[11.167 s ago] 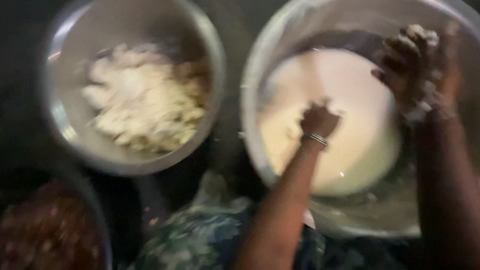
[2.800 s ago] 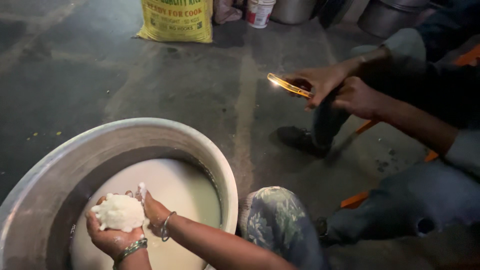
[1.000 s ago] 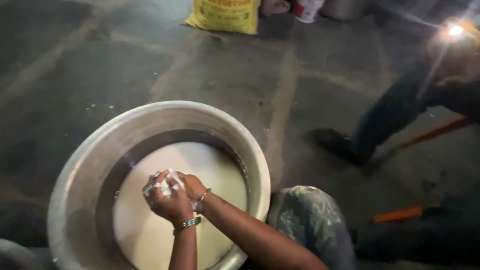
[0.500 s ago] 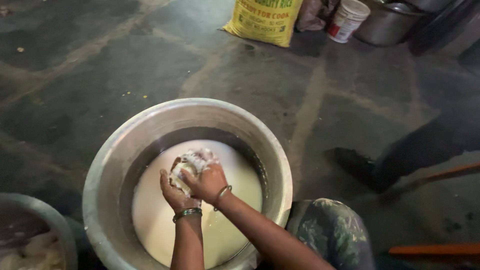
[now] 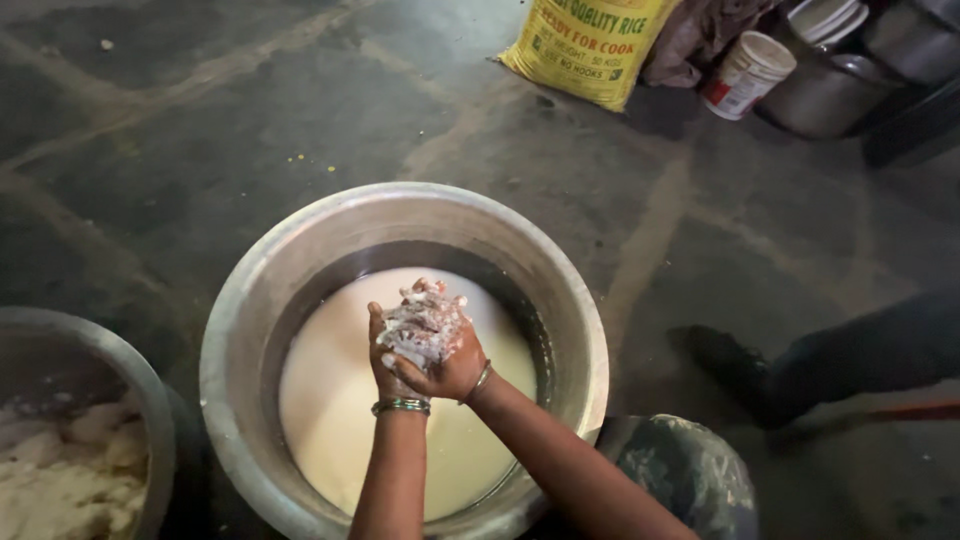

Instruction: The person kneads and washes a white dough-like mass in a large metal bowl filled with milky water. They repeatedly squeeze the mass to extract starch into the water, then transfer the firmer residue into a second metal bowl beside them.

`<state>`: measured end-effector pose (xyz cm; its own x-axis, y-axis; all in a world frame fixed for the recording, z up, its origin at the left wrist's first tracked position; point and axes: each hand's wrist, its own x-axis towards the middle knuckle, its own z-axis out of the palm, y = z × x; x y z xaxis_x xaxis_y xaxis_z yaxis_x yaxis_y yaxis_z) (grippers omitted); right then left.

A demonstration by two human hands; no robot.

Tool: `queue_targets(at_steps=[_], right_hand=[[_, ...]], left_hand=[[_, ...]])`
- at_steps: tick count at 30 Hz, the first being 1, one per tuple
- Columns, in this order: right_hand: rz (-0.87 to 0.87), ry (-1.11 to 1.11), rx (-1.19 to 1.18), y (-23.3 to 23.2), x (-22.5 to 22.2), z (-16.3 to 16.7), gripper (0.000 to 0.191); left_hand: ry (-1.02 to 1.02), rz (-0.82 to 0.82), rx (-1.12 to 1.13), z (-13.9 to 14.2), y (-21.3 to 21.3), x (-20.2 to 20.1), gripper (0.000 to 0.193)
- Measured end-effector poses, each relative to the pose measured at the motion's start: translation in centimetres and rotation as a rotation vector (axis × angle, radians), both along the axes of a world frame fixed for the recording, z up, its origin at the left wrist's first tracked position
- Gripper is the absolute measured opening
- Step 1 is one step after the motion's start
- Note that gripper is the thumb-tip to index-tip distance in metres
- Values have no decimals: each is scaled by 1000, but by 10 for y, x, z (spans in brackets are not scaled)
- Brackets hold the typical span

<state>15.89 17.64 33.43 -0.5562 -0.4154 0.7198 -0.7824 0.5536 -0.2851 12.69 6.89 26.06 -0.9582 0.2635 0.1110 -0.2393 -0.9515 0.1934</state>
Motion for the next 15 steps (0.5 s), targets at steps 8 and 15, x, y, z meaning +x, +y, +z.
queue_targets(at_steps=[8, 15], right_hand=[[-33, 70, 86, 3, -3, -28, 32], [-22, 53, 89, -12, -4, -50, 37]], left_hand=[[-44, -1, -54, 15, 3, 17, 60], [-97, 57, -82, -27, -4, 16, 51]])
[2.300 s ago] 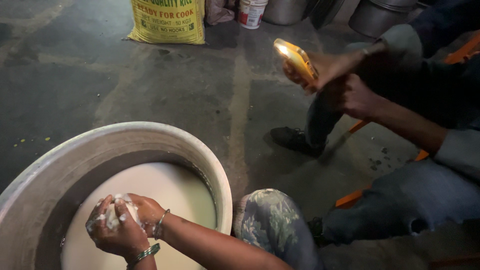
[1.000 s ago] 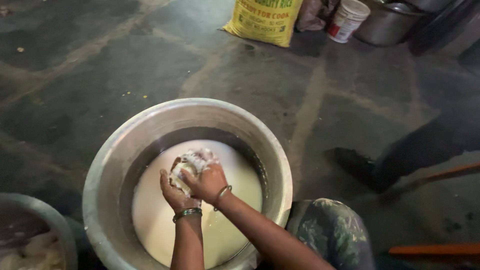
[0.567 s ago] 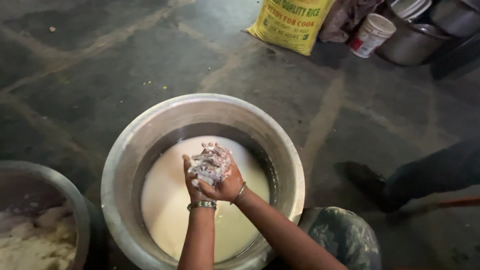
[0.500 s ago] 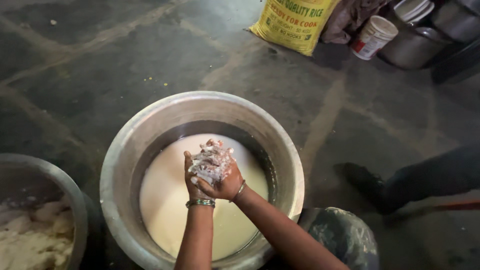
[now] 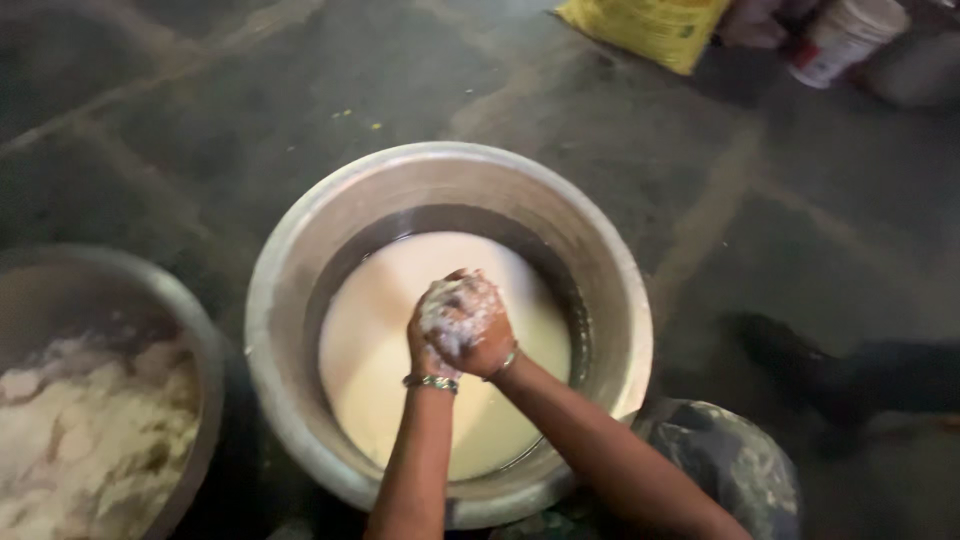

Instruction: The person kneads and washes a white dough-like mass in a large metal bowl filled with milky water. They repeatedly squeeze the mass to extract starch into the water, then transfer the firmer residue into a second metal bowl beside them.

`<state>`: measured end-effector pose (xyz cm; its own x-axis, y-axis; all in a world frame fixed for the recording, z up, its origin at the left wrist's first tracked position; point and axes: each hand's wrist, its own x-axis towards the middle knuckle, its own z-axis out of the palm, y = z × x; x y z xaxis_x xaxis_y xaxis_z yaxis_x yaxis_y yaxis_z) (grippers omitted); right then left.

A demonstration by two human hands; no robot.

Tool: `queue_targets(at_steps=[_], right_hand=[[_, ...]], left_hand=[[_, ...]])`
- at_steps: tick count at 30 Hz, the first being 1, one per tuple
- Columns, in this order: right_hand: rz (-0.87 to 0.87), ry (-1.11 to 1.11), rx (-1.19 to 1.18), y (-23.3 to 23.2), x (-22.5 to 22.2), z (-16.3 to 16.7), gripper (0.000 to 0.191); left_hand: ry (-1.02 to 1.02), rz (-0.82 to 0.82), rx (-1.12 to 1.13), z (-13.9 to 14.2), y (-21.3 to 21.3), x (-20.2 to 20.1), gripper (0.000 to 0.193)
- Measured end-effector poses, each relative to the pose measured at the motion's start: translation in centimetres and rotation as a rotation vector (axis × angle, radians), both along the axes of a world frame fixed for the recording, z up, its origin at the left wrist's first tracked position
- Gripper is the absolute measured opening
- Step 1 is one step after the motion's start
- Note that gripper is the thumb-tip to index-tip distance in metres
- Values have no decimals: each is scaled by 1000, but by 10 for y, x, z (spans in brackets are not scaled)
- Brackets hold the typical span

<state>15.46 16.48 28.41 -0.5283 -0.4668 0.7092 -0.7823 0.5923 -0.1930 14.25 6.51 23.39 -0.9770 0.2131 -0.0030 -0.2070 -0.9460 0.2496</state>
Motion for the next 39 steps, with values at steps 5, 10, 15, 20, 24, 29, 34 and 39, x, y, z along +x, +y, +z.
queue_targets(at_steps=[5, 10, 15, 20, 24, 29, 34, 39], right_hand=[[-25, -36, 34, 19, -4, 0, 44], [48, -79, -30, 15, -3, 17, 36], [106, -60, -97, 4, 0, 30, 33], [108, -52, -146, 14, -3, 34, 28], [56, -6, -115, 13, -4, 33, 23], [-54, -67, -5, 11, -3, 32, 31], [32, -38, -114, 14, -2, 36, 29], [50, -96, -164, 11, -5, 47, 25]], left_hand=[[-41, 43, -119, -18, 6, -5, 47], [-60, 67, -137, -22, 7, -5, 43], [-69, 102, -157, -21, 11, -8, 39], [-44, 87, -168, -14, 13, -7, 38], [-88, 113, -188, -5, 12, -3, 38], [-71, 104, -156, 2, 15, -3, 36], [-90, 94, -117, 12, 18, -6, 34], [-135, 93, 14, 19, 16, -8, 32]])
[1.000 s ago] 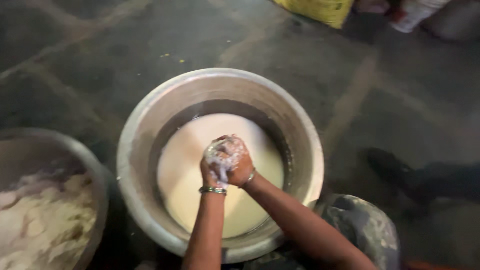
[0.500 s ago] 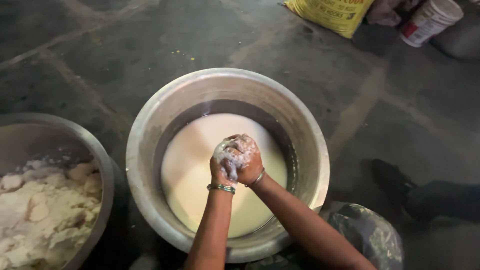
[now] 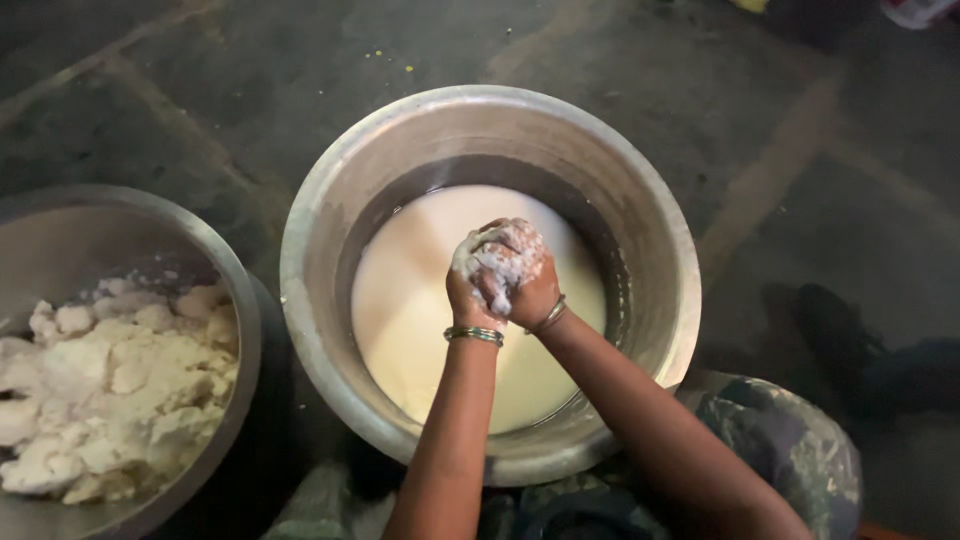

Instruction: The person kneads and washes a white dough-like mass in a large metal bowl filled with milky water. They repeatedly squeeze the mass to extract starch into the water, then transfer the firmer residue into a second metal bowl beside them.

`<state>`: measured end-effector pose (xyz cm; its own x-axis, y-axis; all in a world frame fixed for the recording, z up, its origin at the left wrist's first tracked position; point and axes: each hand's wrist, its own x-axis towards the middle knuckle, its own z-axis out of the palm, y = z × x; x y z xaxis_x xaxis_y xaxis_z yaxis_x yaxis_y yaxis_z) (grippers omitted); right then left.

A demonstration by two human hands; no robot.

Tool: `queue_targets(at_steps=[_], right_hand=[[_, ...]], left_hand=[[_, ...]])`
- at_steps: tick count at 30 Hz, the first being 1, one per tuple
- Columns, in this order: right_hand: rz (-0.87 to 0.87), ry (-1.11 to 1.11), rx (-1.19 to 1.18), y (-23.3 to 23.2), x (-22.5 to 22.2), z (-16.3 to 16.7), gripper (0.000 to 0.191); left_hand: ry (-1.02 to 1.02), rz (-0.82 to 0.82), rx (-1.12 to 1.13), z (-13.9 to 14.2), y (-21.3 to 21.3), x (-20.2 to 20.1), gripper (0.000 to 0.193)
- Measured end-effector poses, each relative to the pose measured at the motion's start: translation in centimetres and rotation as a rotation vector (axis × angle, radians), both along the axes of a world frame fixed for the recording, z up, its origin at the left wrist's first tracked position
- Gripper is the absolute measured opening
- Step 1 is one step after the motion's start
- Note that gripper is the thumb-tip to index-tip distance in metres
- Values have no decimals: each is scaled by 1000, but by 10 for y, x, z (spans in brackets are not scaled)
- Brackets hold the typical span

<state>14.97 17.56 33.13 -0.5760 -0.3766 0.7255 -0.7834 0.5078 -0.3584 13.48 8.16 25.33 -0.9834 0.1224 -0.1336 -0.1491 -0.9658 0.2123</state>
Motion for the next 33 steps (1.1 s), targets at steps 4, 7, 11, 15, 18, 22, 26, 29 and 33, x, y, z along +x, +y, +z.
queue_targets(at_steps=[4, 7, 11, 15, 18, 22, 26, 29, 33], right_hand=[[-31, -39, 90, 1, -2, 8, 29], [-120, 53, 102, 10, -2, 16, 32], [-318, -48, 34, 20, -9, 24, 46], [-312, -88, -81, 19, -14, 15, 49], [-233, -238, -281, 8, -16, -9, 52], [119, -909, -1160, -6, -23, -43, 55], [484, -1347, -1619, 5, -23, -54, 52], [640, -1375, -1760, 17, -23, -48, 43], [590, -1378, -1736, 25, -26, -43, 48]], left_hand=[[74, -76, 87, -5, -3, -11, 39], [56, -55, 97, -10, -5, -13, 39], [-99, 35, 41, -5, -9, -16, 43], [-160, 52, -35, 5, -14, -15, 45], [-112, 91, -25, 11, -11, -17, 40], [-160, 190, -188, 20, 4, -14, 39], [63, 282, -517, 31, 21, -8, 43], [226, 320, -1139, 38, 25, -4, 42], [177, 605, -2245, 50, 27, 7, 41]])
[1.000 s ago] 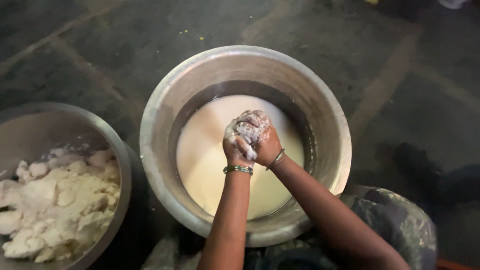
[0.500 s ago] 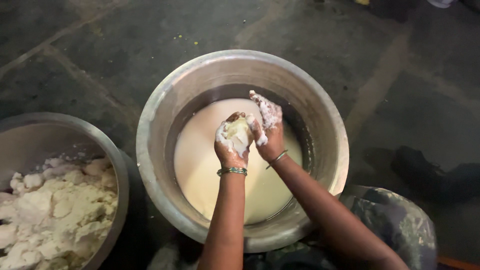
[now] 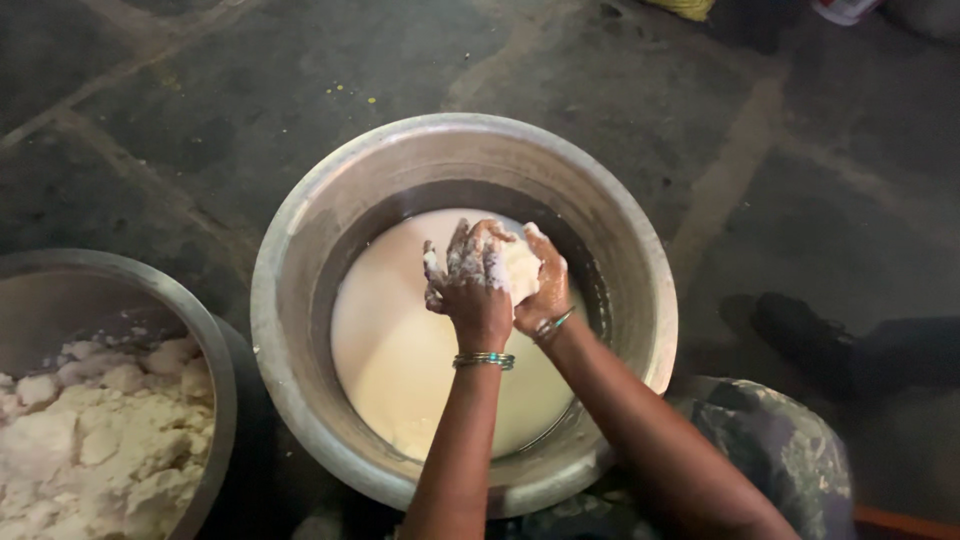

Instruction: The person kneads and washes a white dough-like mass in a large metal bowl filled with milky water. They repeatedly squeeze the mass to extract starch into the water, then transfer the firmer residue into a second metal bowl beside them.

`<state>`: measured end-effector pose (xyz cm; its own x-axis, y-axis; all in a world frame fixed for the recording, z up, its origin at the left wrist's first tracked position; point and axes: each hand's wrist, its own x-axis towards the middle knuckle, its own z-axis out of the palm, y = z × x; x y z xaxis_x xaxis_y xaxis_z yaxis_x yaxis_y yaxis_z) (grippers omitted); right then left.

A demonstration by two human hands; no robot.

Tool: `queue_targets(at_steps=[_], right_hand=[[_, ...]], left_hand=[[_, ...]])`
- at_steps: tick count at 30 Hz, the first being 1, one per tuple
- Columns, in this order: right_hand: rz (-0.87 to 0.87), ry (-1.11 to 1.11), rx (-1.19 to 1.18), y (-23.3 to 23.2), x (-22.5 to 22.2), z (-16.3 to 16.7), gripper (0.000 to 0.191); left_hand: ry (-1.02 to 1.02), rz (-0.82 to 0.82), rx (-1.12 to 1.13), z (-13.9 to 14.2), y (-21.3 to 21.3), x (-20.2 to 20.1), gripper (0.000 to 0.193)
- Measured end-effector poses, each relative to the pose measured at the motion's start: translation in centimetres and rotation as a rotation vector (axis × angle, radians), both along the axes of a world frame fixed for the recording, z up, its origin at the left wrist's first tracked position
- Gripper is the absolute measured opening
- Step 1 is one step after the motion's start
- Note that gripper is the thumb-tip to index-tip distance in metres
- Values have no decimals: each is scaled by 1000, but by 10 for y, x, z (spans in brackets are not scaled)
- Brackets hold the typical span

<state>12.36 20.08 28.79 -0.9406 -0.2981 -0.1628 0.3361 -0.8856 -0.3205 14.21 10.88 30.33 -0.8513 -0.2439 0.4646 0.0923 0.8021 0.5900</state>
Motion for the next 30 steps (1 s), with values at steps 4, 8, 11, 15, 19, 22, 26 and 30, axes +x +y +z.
queue_targets(at_steps=[4, 8, 11, 15, 19, 22, 26, 30], right_hand=[[-20, -25, -32, 3, -12, -20, 42], [-96, -15, 84, -1, -17, -57, 35], [-23, 16, 143, 0, -11, -74, 27], [-20, 2, 83, -2, -5, -71, 26], [64, -115, 0, -1, -10, -63, 27], [23, 37, 96, 2, -8, -69, 22], [-33, 173, 233, 2, 5, -74, 19], [-51, 238, 318, -2, 6, -46, 20]], left_hand=[[52, -103, 348, 12, 1, 8, 42], [134, -146, 340, 14, 2, 9, 43], [128, -100, 245, 10, 2, 8, 42], [118, -64, 146, 12, 3, 15, 44], [232, -12, 28, 25, 4, 22, 44], [268, -33, 0, 28, 3, 26, 44], [263, -153, -17, 26, 1, 26, 41], [282, -179, 45, 31, 1, 24, 35]])
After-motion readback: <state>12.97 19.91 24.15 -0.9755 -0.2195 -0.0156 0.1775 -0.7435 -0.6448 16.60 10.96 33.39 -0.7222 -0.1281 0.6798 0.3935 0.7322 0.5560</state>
